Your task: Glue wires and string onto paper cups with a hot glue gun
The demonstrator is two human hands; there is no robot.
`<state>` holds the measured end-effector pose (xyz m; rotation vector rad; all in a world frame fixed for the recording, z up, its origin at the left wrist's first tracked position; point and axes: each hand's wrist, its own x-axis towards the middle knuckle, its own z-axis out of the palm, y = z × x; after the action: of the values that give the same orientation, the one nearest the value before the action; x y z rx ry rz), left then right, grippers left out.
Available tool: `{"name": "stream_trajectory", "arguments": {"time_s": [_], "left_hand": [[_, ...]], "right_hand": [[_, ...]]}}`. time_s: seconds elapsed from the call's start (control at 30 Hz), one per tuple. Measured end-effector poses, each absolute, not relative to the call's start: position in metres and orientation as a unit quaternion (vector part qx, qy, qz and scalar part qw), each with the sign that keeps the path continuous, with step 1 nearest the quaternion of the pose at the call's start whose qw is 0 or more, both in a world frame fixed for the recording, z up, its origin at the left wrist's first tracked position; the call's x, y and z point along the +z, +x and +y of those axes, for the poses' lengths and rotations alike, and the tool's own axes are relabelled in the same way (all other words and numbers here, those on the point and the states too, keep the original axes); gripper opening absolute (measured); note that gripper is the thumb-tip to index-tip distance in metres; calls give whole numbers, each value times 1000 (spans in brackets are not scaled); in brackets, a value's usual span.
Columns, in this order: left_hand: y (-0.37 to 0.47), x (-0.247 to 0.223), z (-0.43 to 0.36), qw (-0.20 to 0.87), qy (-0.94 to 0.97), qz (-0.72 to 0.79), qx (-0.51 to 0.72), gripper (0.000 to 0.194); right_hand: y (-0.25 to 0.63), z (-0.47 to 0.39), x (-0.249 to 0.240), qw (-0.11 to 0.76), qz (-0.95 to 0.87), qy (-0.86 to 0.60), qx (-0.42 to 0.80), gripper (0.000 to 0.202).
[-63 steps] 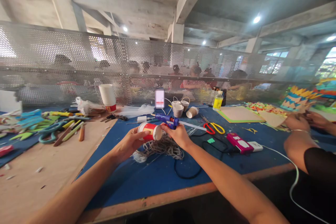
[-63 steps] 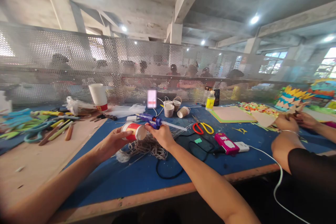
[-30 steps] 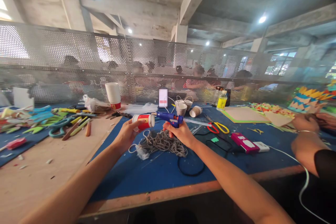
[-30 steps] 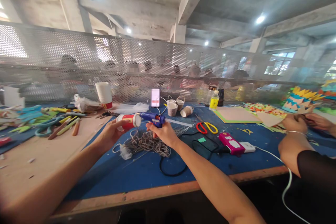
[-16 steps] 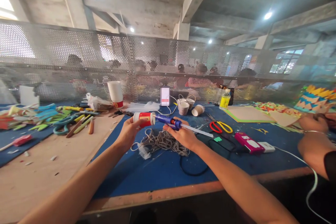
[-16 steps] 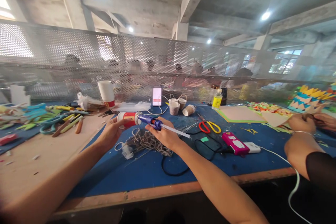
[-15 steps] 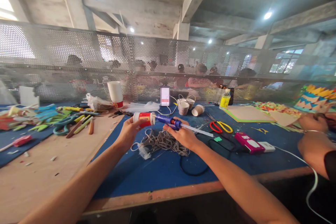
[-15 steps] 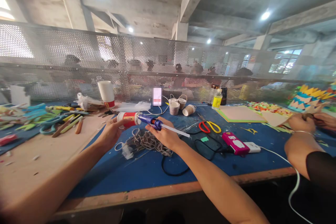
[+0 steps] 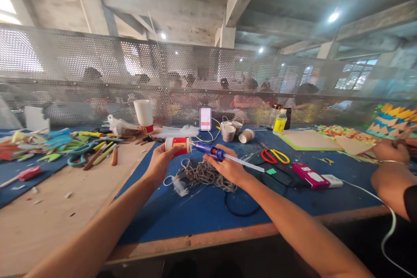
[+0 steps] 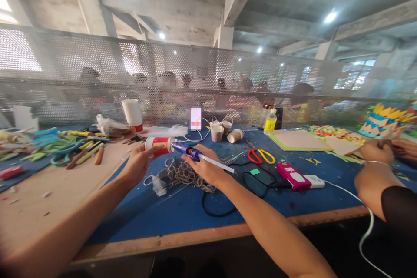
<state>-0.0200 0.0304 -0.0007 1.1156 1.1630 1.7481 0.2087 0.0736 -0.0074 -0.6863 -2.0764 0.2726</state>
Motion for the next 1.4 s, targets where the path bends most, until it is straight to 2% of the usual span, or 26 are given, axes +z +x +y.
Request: {"name": "stream_trajectory", "arguments": {"time_s": [0.27,0.43,1.4], "left_hand": [[-20,-3,31,362,450,455,678,36],[-17,1,27,397,436,455,667,39],[-18,-1,28,370,471,443,667,30]], "right_hand": [[208,75,-9,436,-851,-280,89,30],[208,76,-10,423,-857,-286,67,31],[208,77,-12,415,-858,-302,14,36]]}}
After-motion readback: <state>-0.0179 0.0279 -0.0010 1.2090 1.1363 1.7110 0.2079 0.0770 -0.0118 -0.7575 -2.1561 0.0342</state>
